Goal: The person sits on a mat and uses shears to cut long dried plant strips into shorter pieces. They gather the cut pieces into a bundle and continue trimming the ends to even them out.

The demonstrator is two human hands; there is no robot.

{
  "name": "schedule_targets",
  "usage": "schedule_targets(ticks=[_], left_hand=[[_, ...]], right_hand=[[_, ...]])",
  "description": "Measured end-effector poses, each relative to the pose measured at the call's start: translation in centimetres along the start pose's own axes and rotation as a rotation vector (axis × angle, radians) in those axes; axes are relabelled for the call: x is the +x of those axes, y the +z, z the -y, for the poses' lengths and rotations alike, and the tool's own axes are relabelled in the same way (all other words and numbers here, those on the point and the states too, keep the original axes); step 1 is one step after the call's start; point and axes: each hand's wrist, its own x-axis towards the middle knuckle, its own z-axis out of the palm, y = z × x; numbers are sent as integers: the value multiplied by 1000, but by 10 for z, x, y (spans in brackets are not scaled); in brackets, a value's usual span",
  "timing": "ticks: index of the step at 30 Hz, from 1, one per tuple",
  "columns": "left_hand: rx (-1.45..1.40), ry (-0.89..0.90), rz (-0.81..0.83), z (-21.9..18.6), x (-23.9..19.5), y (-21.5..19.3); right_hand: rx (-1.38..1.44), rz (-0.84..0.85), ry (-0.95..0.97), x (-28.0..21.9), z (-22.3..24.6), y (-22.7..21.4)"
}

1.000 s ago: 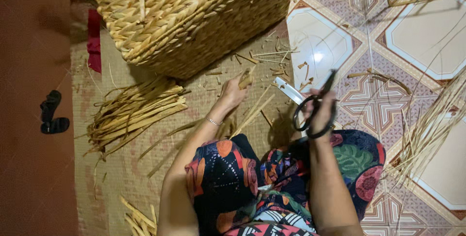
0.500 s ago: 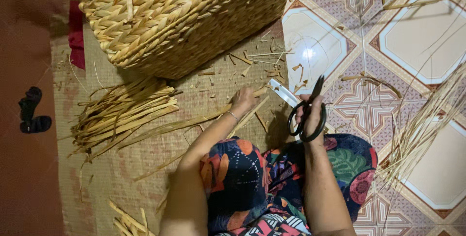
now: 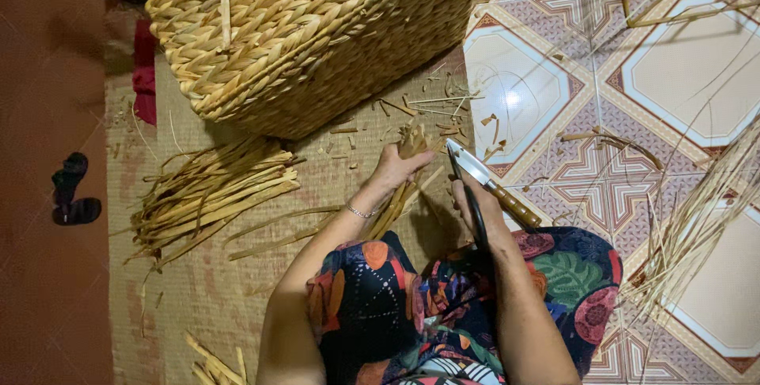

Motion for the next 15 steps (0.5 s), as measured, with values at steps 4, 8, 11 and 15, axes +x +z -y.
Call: schedule_targets(ticks=[4, 8, 11, 15], left_hand=[[-70, 27, 19, -9, -14, 6], [-31, 44, 54, -21, -25, 6], [-50, 18, 62, -28, -31, 5], [-104, 12, 59, -32, -36, 7]], right_hand=[[9, -41, -90, -5, 5, 5], [-23, -50, -105, -13, 16, 2], [-22, -52, -75, -17, 24, 1], [-110, -91, -222, -22, 31, 3]])
